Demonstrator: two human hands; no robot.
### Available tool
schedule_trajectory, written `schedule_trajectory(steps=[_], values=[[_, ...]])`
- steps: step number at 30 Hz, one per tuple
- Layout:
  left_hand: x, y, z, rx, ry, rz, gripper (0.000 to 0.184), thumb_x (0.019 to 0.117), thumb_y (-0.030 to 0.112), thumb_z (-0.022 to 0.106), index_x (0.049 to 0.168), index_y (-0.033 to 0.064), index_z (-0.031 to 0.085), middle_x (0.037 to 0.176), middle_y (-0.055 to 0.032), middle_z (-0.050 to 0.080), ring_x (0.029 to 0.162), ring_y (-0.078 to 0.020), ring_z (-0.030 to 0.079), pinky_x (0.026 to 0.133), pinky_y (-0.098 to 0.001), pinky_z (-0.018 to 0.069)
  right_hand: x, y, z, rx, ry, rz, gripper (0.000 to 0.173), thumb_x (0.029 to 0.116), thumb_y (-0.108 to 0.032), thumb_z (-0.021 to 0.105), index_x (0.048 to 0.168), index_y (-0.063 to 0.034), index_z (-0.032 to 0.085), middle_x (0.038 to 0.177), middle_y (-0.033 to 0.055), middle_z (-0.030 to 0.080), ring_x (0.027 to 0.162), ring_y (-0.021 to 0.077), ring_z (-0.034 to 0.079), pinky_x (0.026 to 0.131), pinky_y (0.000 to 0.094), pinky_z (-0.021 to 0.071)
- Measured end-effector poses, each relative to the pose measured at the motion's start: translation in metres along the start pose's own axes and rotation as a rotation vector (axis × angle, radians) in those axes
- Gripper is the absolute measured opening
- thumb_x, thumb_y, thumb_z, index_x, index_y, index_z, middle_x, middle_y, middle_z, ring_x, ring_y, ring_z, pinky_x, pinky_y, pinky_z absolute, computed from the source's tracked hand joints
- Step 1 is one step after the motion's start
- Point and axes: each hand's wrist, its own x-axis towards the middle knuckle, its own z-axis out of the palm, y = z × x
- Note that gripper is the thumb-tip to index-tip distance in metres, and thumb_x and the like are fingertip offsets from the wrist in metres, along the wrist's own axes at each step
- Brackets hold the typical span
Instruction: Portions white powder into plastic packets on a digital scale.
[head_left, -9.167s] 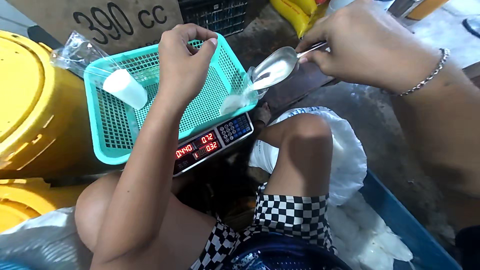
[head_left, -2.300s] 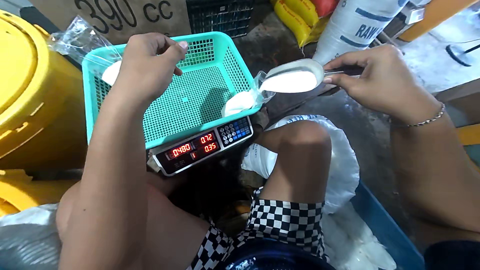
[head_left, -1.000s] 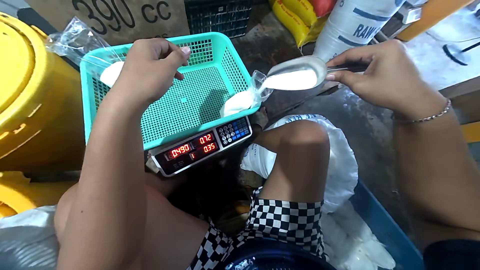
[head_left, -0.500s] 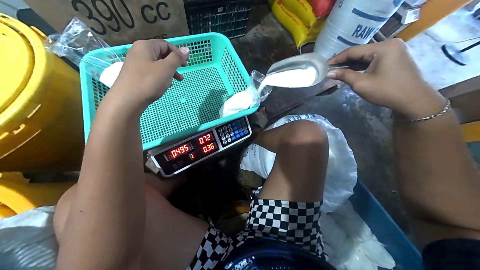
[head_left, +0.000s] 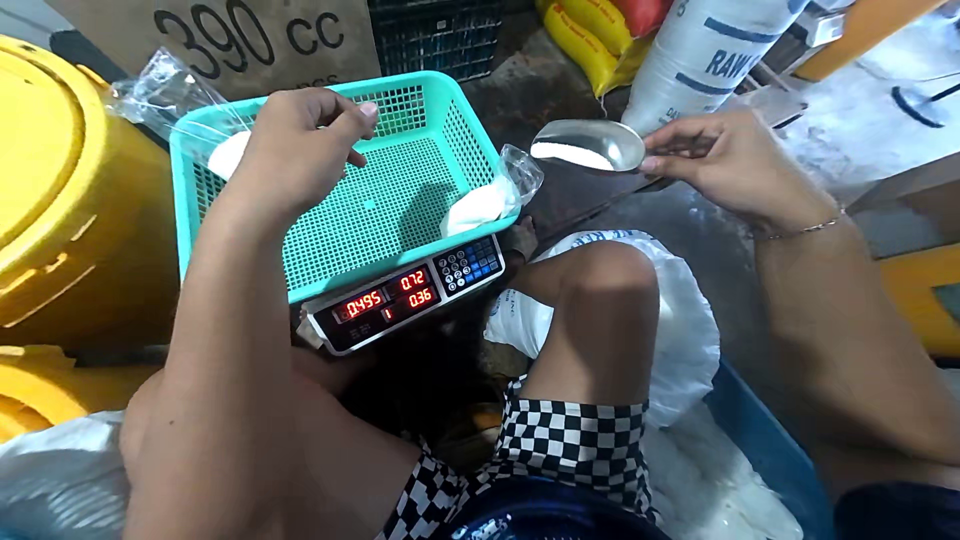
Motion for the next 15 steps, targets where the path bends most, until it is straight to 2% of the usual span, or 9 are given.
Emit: schedule_trajectory(steps=[4, 7, 11, 15], values=[[0.0, -0.001, 0.004, 0.012, -0.019, 0.005, 0.036, 0.1089, 0.036, 0.049, 0.117, 0.0046, 0.065, 0.113, -0.0082, 0.067, 0.092, -0.0146, 0.067, 0.081, -0.0376, 0.0552, -0.008, 0.026, 0.008, 0.186, -0.007, 0.067, 0.019, 0.0923, 0.0, 0.068, 0.111, 0.0008, 0.067, 0.093, -0.0005, 0.07, 0.08, -0.0004, 0.066, 0.079, 0.0203, 0.0582], [0.001, -0.002, 0.007, 0.031, -0.034, -0.013, 0.037, 0.1091, 0.036, 0.048, 0.117, 0.0041, 0.065, 0.115, -0.0098, 0.067, 0.093, -0.0162, 0.067, 0.082, -0.0395, 0.0548, -0.017, 0.033, 0.011, 0.207, 0.006, 0.08, 0.017, 0.0922, 0.0, 0.067, 0.109, 0.0011, 0.067, 0.092, -0.0014, 0.07, 0.079, -0.0017, 0.065, 0.078, 0.018, 0.057], [0.002, -0.004, 0.011, 0.042, -0.038, -0.005, 0.036, 0.1087, 0.037, 0.049, 0.116, 0.0047, 0.065, 0.112, -0.009, 0.068, 0.09, -0.0157, 0.066, 0.079, -0.0397, 0.0544, -0.023, 0.027, 0.008, 0.091, 0.044, 0.018, 0.017, 0.0923, -0.003, 0.07, 0.109, 0.0028, 0.069, 0.094, 0.0034, 0.071, 0.081, -0.0032, 0.064, 0.079, 0.0159, 0.0549], [0.003, -0.004, 0.014, 0.055, -0.052, -0.002, 0.035, 0.1093, 0.036, 0.048, 0.116, 0.0054, 0.065, 0.111, -0.0079, 0.068, 0.09, -0.0151, 0.065, 0.079, -0.0391, 0.0532, -0.019, 0.01, 0.003, -0.038, 0.049, -0.045, 0.018, 0.094, -0.006, 0.07, 0.11, 0.0024, 0.071, 0.1, 0.0106, 0.072, 0.087, 0.005, 0.066, 0.085, 0.024, 0.0559]])
